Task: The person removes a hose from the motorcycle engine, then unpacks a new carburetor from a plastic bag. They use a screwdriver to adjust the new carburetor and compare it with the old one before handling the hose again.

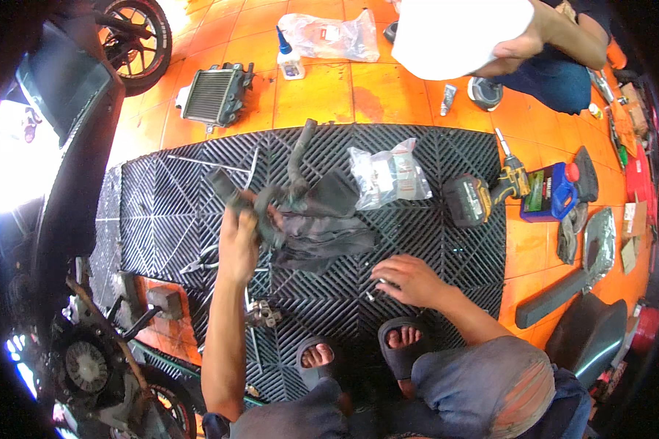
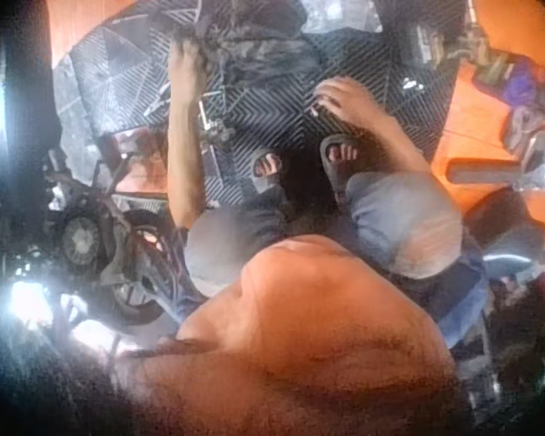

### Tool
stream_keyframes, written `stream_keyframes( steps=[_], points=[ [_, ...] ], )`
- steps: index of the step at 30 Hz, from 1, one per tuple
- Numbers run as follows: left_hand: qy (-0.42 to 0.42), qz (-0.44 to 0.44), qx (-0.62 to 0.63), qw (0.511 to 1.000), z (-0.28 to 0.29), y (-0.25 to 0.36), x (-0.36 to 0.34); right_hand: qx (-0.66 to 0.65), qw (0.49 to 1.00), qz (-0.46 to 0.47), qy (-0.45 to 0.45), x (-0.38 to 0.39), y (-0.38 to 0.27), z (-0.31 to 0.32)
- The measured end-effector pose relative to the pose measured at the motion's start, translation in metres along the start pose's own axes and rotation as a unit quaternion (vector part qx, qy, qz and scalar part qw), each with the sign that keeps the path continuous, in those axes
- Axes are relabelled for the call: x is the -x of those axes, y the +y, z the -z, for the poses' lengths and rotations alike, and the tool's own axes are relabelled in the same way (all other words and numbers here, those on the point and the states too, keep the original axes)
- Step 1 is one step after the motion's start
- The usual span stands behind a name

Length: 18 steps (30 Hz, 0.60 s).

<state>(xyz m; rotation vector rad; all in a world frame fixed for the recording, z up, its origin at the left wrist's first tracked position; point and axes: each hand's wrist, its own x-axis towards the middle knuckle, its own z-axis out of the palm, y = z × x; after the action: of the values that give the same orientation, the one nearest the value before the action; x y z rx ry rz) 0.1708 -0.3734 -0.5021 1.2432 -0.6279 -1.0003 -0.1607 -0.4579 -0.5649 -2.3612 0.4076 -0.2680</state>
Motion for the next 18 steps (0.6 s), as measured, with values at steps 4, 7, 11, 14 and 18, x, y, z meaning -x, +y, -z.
stream_keyframes(
  steps=[4, 7, 11, 14, 18],
  points=[
    [0.033, -0.043, 0.028, 0.998, 0.001, 0.033, 0.067, -0.001, 0.991, -0.017, 0.131, -0.029, -0.003, 0.009],
    [0.047, -0.059, 0.056, 0.996, -0.003, 0.047, 0.094, 0.005, 0.979, -0.048, 0.200, -0.054, 0.001, 0.023],
    [0.052, -0.067, 0.080, 0.993, -0.008, 0.049, 0.107, 0.101, 0.985, 0.026, 0.136, -0.084, -0.006, 0.015],
    [0.121, -0.002, 0.245, 0.962, -0.026, 0.057, 0.108, 0.168, 0.984, 0.054, 0.017, -0.082, 0.006, -0.001],
    [0.159, 0.106, 0.532, 0.825, -0.016, 0.041, 0.099, -0.002, 0.997, -0.076, 0.020, -0.066, -0.017, 0.009]
  ],
)
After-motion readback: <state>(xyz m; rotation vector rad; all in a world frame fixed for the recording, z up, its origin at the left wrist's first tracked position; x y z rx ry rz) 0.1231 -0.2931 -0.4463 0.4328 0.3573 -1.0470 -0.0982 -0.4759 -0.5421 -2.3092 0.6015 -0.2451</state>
